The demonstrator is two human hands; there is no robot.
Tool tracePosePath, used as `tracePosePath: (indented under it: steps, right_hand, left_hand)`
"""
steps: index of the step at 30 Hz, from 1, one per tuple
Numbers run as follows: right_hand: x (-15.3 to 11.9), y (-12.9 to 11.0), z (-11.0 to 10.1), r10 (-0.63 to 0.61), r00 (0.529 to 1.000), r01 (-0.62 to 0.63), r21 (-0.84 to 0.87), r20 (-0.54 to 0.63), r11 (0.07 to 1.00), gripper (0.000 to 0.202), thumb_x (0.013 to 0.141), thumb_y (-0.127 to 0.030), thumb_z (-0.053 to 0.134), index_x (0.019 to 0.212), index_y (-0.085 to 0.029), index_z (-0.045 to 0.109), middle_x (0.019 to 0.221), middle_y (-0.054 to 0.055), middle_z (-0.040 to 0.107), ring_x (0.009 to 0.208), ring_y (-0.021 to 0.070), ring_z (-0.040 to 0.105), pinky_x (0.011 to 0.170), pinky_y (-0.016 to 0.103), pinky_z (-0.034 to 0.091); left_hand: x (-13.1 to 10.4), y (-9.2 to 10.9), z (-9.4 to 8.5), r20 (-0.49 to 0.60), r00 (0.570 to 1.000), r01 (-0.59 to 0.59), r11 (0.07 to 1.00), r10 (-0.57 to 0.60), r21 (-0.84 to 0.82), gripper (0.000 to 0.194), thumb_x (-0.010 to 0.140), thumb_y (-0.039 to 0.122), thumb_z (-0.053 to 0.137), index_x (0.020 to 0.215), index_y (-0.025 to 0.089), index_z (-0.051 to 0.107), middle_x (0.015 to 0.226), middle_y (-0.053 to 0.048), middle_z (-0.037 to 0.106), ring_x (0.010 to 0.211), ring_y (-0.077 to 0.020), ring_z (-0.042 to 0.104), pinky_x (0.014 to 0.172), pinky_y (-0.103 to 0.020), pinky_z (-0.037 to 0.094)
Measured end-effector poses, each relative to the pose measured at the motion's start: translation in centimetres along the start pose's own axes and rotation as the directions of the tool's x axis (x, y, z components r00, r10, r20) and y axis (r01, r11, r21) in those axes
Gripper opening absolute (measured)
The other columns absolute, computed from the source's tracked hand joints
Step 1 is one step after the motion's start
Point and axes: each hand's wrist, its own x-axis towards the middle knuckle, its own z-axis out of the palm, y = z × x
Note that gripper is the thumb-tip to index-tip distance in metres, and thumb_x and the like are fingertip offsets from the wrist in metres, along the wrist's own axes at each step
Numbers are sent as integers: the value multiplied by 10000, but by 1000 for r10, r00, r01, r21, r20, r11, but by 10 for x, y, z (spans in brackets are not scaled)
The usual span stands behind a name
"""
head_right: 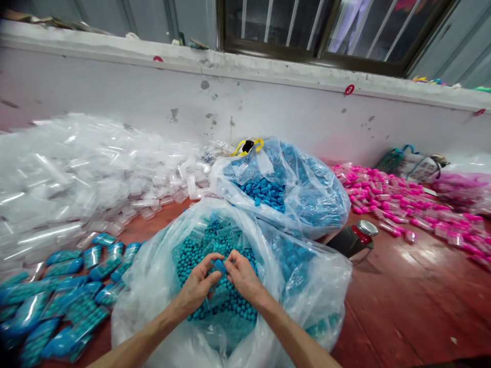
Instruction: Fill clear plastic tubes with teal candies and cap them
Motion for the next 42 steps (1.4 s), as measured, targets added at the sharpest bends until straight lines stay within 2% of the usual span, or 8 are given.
tracePosePath:
  steps: [3, 7, 13, 17, 20, 29, 36, 42]
  right_hand:
    - [-4, 2, 4, -16, 1000, 17, 24, -26, 1000, 254, 800, -416, 449, 675, -216, 354, 476, -108, 295, 373, 47, 267, 353, 171, 227]
    - [-7, -6, 4, 49, 996, -57, 121, 69, 991, 225, 767, -422, 487, 790, -231, 371, 488, -121, 346, 356, 54, 275, 321, 162, 264]
    - [-11, -2, 4, -13, 1000, 14, -14, 18, 1000, 134, 785, -327, 474, 757, -211, 413, 457, -118, 291, 348, 43, 258, 328, 164, 220]
    - [-15, 5, 9, -52, 996, 53, 17, -77, 998, 247, 789, -376, 475, 976, -214, 461, 537, -100, 349, 356, 53, 367, 351, 186, 333]
    - [-15, 6, 13, -3, 997, 16, 164, -80, 986, 306, 768, -449, 474, 945, -200, 464, 519, -100, 373, 339, 61, 350, 345, 210, 375]
    - [-17, 8, 12, -53, 997, 55, 44, -49, 998, 168, 835, -383, 405, 807, -219, 419, 505, -98, 336, 370, 64, 289, 361, 195, 255]
    - [-18, 6, 9, -128, 991, 123, -120, -32, 985, 113, 816, -306, 442, 760, -209, 446, 532, -81, 340, 459, 77, 284, 442, 213, 235]
    - [-20, -3, -2, -45, 991, 54, -70, 127, 996, 121, 823, -321, 419, 765, -217, 401, 458, -109, 265, 407, 73, 235, 406, 206, 187]
  left_hand:
    - [0, 2, -2, 5, 1000, 28, 999, -28, -19, 325, 754, 319, 509, 1055, 204, 458, 544, 98, 348, 371, -37, 339, 345, -151, 309]
    - [-1, 6, -6, 70, 995, 68, 997, -66, -35, 411, 763, 348, 493, 1135, 198, 406, 548, 103, 348, 353, -42, 335, 345, -169, 337]
    - [-8, 9, -7, -24, 999, 40, 993, -38, 115, 457, 768, 295, 497, 1210, 210, 419, 603, 83, 389, 380, -38, 365, 372, -176, 343]
    - [-4, 6, -9, 84, 994, 68, 998, -68, -5, 485, 744, 328, 523, 1198, 215, 395, 615, 86, 409, 339, -26, 356, 337, -173, 339]
    - [-2, 3, -9, 68, 994, 89, 994, -85, -61, 455, 738, 340, 521, 1155, 204, 397, 621, 85, 424, 334, -22, 363, 331, -170, 348]
    - [-6, 14, -7, 83, 985, 156, 985, -151, -66, 515, 695, 315, 543, 1163, 183, 372, 631, 84, 430, 337, -28, 373, 320, -172, 328]
    - [-13, 3, -2, -24, 998, 51, 999, -51, -8, 310, 745, 334, 515, 1014, 203, 431, 612, 93, 397, 331, -17, 331, 307, -158, 323]
    - [-14, 5, -5, 106, 989, 120, 981, -104, -152, 434, 718, 431, 551, 1052, 211, 384, 572, 111, 393, 297, -16, 357, 293, -144, 301]
